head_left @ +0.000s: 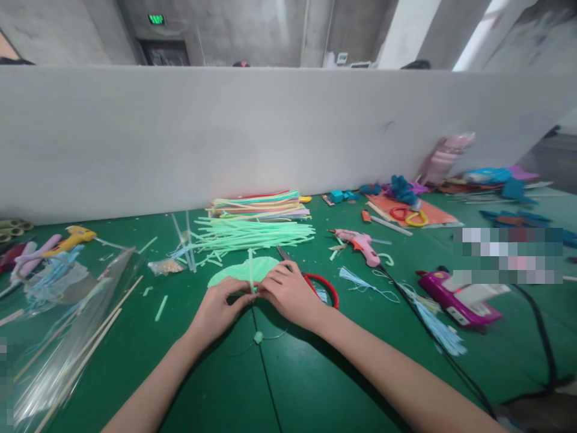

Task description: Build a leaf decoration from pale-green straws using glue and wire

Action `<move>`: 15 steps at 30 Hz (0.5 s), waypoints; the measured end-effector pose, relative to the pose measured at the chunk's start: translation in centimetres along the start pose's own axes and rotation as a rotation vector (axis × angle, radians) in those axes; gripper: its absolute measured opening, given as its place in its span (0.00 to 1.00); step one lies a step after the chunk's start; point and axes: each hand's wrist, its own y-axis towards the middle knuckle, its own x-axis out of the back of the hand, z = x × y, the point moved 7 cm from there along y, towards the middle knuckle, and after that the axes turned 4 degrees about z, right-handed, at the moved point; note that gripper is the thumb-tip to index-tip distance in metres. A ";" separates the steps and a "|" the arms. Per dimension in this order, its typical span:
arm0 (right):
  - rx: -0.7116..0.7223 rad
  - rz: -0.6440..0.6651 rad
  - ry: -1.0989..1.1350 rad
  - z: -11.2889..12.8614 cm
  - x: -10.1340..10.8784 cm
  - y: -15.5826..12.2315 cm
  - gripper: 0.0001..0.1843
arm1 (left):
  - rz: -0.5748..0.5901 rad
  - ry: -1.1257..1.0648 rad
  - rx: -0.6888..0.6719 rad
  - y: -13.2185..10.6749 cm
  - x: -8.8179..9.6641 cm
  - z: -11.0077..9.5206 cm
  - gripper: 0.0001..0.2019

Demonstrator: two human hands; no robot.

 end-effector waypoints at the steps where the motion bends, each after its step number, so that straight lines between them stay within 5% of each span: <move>1: 0.003 0.014 -0.003 0.0 -0.1 0.0 0.07 | -0.002 -0.007 0.004 0.0 0.0 0.2 0.06; 9: -0.012 0.130 0.070 -0.4 -0.3 0.2 0.05 | 0.083 -0.005 0.005 -0.9 0.0 0.2 0.06; 15: 0.033 0.156 0.095 0.5 -0.3 0.0 0.06 | 0.014 0.199 -0.044 -0.8 -0.4 -0.8 0.03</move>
